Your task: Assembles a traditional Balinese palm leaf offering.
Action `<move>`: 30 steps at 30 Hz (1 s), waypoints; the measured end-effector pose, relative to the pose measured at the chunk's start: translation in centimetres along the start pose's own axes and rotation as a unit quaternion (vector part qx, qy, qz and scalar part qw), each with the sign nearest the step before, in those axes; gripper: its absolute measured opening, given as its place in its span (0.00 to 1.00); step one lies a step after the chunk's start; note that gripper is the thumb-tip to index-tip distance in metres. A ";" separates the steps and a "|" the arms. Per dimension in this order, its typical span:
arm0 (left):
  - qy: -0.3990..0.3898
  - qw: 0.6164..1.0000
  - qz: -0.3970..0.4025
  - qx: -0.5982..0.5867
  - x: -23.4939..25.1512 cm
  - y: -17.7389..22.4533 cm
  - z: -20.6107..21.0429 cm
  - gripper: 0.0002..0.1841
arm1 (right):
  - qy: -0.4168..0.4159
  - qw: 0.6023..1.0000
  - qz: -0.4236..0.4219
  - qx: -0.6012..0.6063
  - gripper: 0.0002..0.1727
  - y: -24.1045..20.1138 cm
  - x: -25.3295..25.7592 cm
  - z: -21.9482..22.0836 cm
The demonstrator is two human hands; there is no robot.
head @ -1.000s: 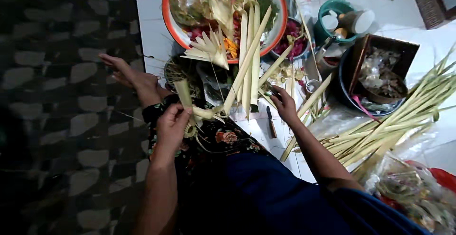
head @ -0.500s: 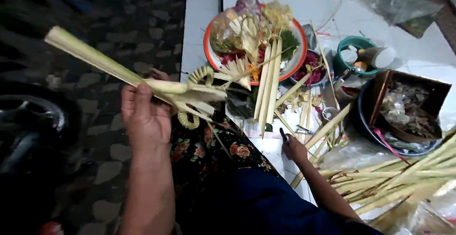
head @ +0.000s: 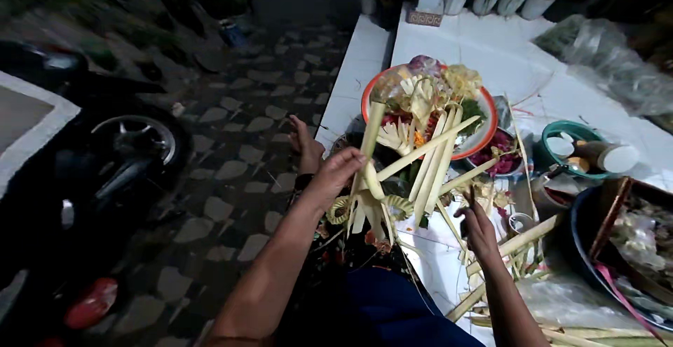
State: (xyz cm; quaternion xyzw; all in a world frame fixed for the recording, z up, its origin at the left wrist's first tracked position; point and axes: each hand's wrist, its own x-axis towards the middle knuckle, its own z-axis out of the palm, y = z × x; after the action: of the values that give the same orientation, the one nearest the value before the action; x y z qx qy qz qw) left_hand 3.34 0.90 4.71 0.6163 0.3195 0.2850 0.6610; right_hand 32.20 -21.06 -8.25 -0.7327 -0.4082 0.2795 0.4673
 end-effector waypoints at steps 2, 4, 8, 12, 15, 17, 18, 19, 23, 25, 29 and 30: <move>-0.023 1.000 -0.013 0.003 0.0 -0.6 0.9 0.10 | -0.061 0.995 -0.081 0.009 0.27 -4.7 1.2 1.6; -0.033 0.999 -0.023 0.005 -0.1 -1.1 1.6 0.09 | -0.127 0.979 -0.161 0.018 0.29 -7.9 1.8 3.5; -0.042 0.998 -0.036 -0.001 -0.4 -1.7 2.6 0.09 | -0.195 0.949 -0.244 0.035 0.29 -10.9 2.7 6.8; -0.053 0.998 -0.030 -0.011 -0.5 -1.8 3.0 0.10 | -0.191 0.950 -0.246 0.017 0.26 -11.1 3.0 8.2; -0.046 0.998 -0.039 -0.012 -0.3 -1.9 3.0 0.09 | -0.165 0.954 -0.251 -0.015 0.26 -11.2 3.0 8.5; -0.044 0.997 -0.054 -0.024 -0.2 -2.1 2.9 0.09 | -0.134 0.958 -0.249 -0.039 0.25 -11.1 2.9 8.8; -0.044 0.997 -0.059 -0.034 -0.2 -2.2 2.9 0.09 | -0.120 0.960 -0.247 -0.049 0.24 -11.1 2.9 9.0; -0.046 0.996 -0.065 -0.044 -0.2 -2.3 2.9 0.09 | -0.112 0.962 -0.242 -0.057 0.24 -11.1 2.8 9.1; -0.063 0.994 -0.075 -0.039 -0.3 -2.5 3.1 0.10 | -0.105 0.960 -0.255 -0.053 0.24 -11.2 3.1 9.3; -0.080 0.994 -0.074 -0.032 -0.6 -2.4 3.5 0.10 | -0.140 0.963 -0.230 -0.034 0.25 -11.4 3.3 8.9; -0.104 0.992 -0.073 -0.026 -0.7 -2.3 3.4 0.08 | -0.176 0.965 -0.185 0.056 0.26 -11.5 3.4 8.7; -0.113 0.990 -0.074 -0.030 -0.7 -2.4 3.4 0.08 | -0.179 0.964 -0.185 0.063 0.26 -11.4 3.3 8.6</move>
State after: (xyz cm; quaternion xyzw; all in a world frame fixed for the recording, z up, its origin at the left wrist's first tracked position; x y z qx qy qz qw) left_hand 5.47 -1.93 2.50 0.5989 0.2790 0.1735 0.7303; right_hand 23.22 -11.61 -1.43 -0.5516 -0.5953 0.3394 0.4756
